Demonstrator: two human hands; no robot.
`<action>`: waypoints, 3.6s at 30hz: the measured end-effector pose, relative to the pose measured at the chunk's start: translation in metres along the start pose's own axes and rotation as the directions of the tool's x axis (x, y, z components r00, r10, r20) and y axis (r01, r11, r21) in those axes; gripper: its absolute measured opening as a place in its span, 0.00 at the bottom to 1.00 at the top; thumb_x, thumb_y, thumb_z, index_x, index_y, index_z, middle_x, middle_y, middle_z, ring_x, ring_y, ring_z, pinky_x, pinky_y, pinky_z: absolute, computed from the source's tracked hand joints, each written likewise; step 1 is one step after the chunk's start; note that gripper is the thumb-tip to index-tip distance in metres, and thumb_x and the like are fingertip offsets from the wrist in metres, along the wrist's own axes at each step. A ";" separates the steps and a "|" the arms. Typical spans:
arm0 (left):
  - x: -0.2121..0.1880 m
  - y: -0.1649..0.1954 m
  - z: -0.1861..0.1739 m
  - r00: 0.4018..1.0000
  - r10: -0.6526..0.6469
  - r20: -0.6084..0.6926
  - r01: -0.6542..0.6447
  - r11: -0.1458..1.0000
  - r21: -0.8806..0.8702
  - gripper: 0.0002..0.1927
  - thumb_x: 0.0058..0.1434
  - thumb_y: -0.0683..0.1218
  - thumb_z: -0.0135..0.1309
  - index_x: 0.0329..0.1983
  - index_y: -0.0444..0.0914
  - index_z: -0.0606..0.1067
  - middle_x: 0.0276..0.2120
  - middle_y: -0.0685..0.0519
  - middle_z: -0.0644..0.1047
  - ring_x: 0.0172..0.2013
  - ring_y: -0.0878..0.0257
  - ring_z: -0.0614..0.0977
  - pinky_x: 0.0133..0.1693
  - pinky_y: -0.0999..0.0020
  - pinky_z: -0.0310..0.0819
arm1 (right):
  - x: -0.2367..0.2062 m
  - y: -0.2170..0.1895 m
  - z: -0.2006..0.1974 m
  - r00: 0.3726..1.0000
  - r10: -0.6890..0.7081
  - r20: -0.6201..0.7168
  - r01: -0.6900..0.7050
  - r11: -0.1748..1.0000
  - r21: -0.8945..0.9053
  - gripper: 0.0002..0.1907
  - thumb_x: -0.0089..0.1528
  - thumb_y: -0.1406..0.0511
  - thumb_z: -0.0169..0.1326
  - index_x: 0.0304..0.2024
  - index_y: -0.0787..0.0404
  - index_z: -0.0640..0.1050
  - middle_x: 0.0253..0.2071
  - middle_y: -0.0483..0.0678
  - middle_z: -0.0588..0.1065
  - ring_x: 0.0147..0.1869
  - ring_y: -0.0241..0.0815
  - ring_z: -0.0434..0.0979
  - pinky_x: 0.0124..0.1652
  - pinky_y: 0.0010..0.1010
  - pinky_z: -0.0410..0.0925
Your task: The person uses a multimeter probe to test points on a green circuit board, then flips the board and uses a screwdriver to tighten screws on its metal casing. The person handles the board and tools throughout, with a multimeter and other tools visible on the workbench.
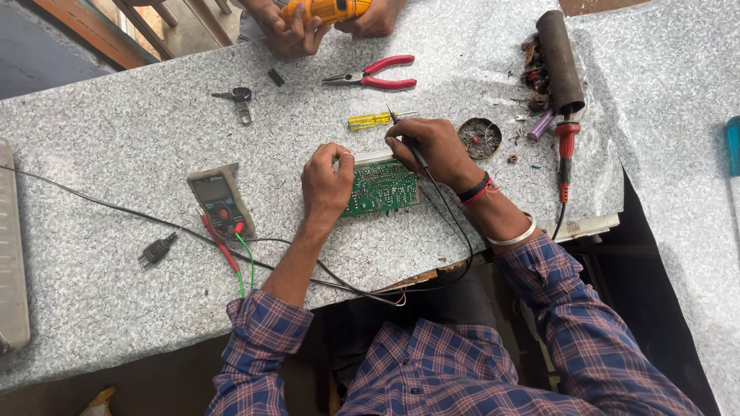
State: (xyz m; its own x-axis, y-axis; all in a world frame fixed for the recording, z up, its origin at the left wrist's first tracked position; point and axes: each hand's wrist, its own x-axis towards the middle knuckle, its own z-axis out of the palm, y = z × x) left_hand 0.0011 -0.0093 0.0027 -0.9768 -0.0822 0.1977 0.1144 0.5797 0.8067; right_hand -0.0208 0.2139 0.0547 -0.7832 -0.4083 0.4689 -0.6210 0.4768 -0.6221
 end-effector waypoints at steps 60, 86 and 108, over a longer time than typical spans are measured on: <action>-0.003 0.035 -0.017 0.899 0.418 0.129 -0.434 0.889 0.143 0.18 0.53 0.52 0.71 0.35 0.38 0.76 0.33 0.53 0.79 0.38 0.55 0.81 0.41 0.57 0.74 | 0.000 -0.002 -0.008 0.961 -0.163 0.225 0.130 0.980 0.153 0.26 0.60 0.52 0.56 0.55 0.61 0.77 0.42 0.53 0.76 0.48 0.55 0.78 0.49 0.42 0.71; -0.006 0.032 -0.018 0.894 0.440 0.083 -0.446 0.890 0.088 0.13 0.60 0.51 0.66 0.36 0.38 0.78 0.33 0.52 0.80 0.37 0.55 0.81 0.41 0.58 0.74 | 0.000 0.004 -0.003 0.943 -0.126 0.307 0.079 0.984 0.159 0.27 0.60 0.56 0.57 0.59 0.62 0.76 0.52 0.54 0.79 0.52 0.54 0.76 0.54 0.44 0.70; -0.005 0.034 -0.018 0.897 0.435 0.079 -0.441 0.892 0.098 0.13 0.58 0.50 0.67 0.37 0.38 0.78 0.34 0.52 0.80 0.37 0.55 0.80 0.41 0.58 0.74 | 0.001 0.002 -0.006 0.955 -0.131 0.267 0.098 0.986 0.133 0.21 0.61 0.59 0.60 0.54 0.60 0.78 0.43 0.51 0.80 0.45 0.52 0.76 0.46 0.42 0.71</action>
State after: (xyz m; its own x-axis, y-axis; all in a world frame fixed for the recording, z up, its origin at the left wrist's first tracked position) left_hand 0.0133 -0.0038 0.0388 -0.8406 0.2420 0.4845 0.5153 0.6328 0.5779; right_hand -0.0231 0.2190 0.0575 -0.6583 -0.6603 0.3614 -0.6852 0.3268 -0.6510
